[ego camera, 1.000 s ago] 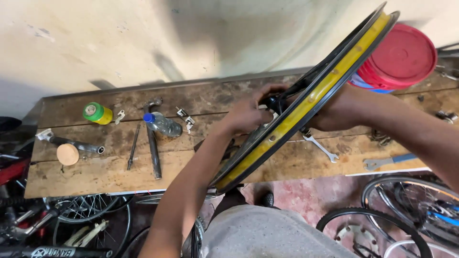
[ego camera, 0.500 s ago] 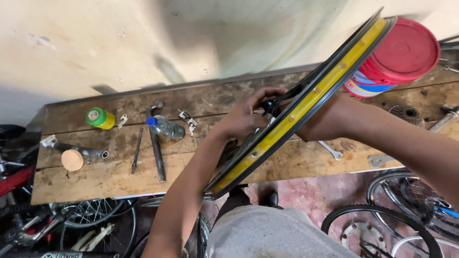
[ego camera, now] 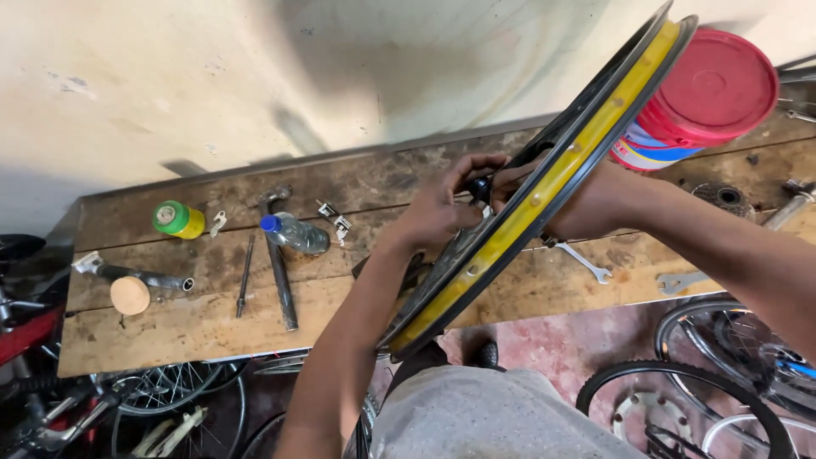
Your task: The person works on a bicycle wheel hub, using a wrench to tighten a nut and then wiping the hub and spokes with a black cloth. The person rotates the wheel to access different areas and continues cleaning the hub and axle.
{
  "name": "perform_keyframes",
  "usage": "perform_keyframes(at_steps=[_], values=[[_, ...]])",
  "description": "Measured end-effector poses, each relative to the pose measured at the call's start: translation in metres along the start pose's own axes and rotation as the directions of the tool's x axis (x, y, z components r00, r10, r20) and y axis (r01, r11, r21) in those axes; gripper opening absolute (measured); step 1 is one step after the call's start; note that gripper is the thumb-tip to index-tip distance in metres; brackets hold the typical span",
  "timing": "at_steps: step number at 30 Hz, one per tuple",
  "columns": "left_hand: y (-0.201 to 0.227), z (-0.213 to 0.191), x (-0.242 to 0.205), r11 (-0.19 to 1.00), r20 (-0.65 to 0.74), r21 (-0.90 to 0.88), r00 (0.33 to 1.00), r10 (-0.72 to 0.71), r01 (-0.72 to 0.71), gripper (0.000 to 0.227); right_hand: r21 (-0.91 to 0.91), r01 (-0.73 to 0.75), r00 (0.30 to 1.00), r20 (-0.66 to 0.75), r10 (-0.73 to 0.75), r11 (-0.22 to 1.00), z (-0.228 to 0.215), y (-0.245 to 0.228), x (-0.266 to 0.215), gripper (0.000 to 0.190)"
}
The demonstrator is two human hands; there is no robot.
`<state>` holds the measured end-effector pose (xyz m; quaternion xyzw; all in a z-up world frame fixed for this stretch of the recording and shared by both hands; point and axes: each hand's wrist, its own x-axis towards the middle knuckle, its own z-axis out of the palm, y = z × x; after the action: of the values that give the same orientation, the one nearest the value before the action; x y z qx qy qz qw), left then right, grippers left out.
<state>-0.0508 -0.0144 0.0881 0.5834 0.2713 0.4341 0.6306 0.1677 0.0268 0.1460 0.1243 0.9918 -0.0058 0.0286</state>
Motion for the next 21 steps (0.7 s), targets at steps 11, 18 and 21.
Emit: perform_keyframes(at_steps=[11,18,21], values=[[-0.002,0.002,0.006,1.000,-0.014,-0.005,1.000,-0.016,0.016,0.072,0.118,-0.194,0.955,-0.205,0.215,0.974,0.005,-0.004,-0.008,0.025],[-0.006,-0.006,0.002,0.998,0.009,0.036,0.999,-0.048,0.047,0.068,0.285,-0.293,0.926,-0.154,0.345,0.913,-0.018,-0.022,0.002,0.024],[-0.012,-0.005,0.000,0.999,-0.019,-0.012,0.999,-0.032,0.032,0.072,0.285,-0.339,0.908,-0.150,0.391,0.897,-0.001,-0.014,0.000,0.022]])
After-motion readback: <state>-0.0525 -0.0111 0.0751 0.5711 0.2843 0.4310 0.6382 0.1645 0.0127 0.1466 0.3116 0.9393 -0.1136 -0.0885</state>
